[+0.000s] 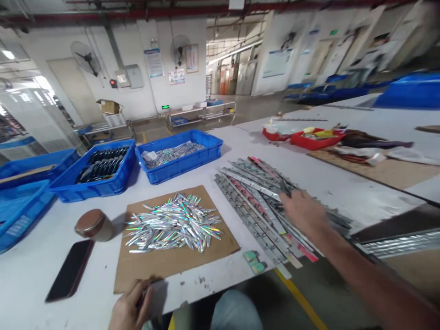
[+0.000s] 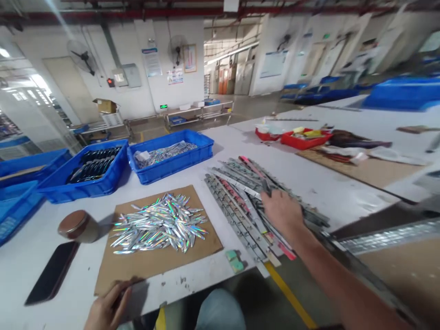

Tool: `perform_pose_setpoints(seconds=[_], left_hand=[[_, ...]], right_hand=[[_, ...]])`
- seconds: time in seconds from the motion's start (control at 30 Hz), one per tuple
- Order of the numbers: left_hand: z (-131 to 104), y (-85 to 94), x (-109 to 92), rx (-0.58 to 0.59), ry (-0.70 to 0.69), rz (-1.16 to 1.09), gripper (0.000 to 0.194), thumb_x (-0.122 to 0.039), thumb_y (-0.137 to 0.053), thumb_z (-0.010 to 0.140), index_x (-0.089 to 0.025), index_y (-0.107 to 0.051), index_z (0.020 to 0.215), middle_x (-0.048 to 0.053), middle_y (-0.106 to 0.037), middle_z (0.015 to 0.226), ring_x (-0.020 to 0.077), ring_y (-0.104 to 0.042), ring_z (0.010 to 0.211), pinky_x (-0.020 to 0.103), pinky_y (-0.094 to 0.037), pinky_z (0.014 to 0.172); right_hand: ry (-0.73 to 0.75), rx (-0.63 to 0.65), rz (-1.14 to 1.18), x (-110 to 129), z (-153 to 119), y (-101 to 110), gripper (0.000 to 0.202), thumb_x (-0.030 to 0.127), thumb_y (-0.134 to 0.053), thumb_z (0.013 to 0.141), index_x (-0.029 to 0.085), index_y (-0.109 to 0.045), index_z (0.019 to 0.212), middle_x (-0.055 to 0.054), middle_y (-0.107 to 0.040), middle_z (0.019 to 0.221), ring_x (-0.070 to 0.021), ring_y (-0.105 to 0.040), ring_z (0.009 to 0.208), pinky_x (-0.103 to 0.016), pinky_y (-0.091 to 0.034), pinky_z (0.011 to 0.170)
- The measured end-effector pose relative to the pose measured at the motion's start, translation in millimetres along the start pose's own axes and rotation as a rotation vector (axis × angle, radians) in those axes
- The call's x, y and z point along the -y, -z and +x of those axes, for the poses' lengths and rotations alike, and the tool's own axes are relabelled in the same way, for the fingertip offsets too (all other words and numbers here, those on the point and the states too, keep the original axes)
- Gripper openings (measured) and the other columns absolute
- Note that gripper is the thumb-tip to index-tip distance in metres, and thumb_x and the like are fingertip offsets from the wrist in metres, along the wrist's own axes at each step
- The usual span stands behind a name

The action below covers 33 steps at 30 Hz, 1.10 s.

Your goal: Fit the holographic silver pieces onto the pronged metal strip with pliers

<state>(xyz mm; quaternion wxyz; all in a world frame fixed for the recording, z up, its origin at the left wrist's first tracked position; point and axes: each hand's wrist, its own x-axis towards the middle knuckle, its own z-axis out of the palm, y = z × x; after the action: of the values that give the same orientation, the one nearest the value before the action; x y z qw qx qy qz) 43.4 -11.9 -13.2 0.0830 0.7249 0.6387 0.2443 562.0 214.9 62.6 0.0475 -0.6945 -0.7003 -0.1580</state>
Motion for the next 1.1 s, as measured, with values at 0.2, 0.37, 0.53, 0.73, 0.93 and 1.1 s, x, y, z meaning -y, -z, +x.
perform_pose_setpoints(seconds=[0.2, 0.37, 0.53, 0.73, 0.93, 1.1], left_hand=[[29, 34.2, -79, -0.199, -0.336, 0.177, 0.032, -0.033, -0.046, 0.102, -0.020, -0.060, 0.128, 0.016, -0.064, 0.126, 0.0281, -0.059, 0.122, 0.046, -0.050, 0.106], [37, 28.4, -120, 0.209, -0.762, 0.309, 0.044, -0.051, -0.050, 0.099, -0.013, -0.062, 0.118, 0.015, -0.068, 0.101, 0.0280, -0.064, 0.100, 0.050, -0.051, 0.097], [28, 17.3, -115, 0.405, -0.561, 0.413, 0.038, -0.049, -0.045, 0.102, -0.016, -0.063, 0.106, 0.009, -0.067, 0.087, 0.0227, -0.067, 0.075, 0.034, -0.053, 0.067], [67, 1.9, -137, 0.369, -0.108, 0.399, 0.039, -0.045, -0.038, 0.104, -0.019, -0.067, 0.105, 0.012, -0.069, 0.100, 0.0274, -0.073, 0.087, 0.035, -0.054, 0.072], [78, -32.8, -140, 0.402, -0.103, 0.387, 0.037, -0.044, -0.038, 0.104, -0.025, -0.062, 0.124, 0.010, -0.068, 0.104, 0.0282, -0.073, 0.090, 0.035, -0.055, 0.073], [63, -40.3, -125, 0.420, -0.128, 0.423, 0.038, -0.043, -0.036, 0.105, -0.020, -0.064, 0.115, 0.012, -0.066, 0.104, 0.0279, -0.073, 0.090, 0.035, -0.055, 0.074]], right_hand=[[0.357, 0.258, 0.802, 102, -104, 48, 0.034, 0.029, -0.060, 0.089, 0.025, -0.068, 0.122, -0.010, -0.071, 0.109, -0.0240, -0.067, 0.093, -0.035, -0.051, 0.083], [0.529, 0.557, 1.108, 163, -193, 73, 0.030, 0.029, -0.066, 0.084, 0.029, -0.074, 0.112, -0.005, -0.075, 0.105, -0.0245, -0.069, 0.093, -0.035, -0.054, 0.084], [0.241, 0.010, 1.115, 141, -220, 56, 0.027, 0.038, -0.058, 0.094, 0.027, -0.075, 0.112, -0.008, -0.073, 0.100, -0.0232, -0.069, 0.087, -0.036, -0.055, 0.084], [-0.392, -0.583, 1.257, 170, -275, 21, 0.035, 0.042, -0.058, 0.094, 0.017, -0.067, 0.117, -0.012, -0.068, 0.093, -0.0226, -0.064, 0.081, -0.037, -0.053, 0.078], [-0.650, 0.167, 1.928, 272, -325, -53, 0.063, 0.071, -0.064, 0.080, 0.021, -0.070, 0.117, -0.003, -0.066, 0.077, -0.0162, -0.056, 0.058, -0.030, -0.046, 0.057], [-0.720, 0.442, 2.096, 290, -348, -104, 0.058, 0.069, -0.075, 0.070, 0.023, -0.074, 0.105, -0.001, -0.064, 0.068, -0.0172, -0.056, 0.056, -0.031, -0.045, 0.056]])
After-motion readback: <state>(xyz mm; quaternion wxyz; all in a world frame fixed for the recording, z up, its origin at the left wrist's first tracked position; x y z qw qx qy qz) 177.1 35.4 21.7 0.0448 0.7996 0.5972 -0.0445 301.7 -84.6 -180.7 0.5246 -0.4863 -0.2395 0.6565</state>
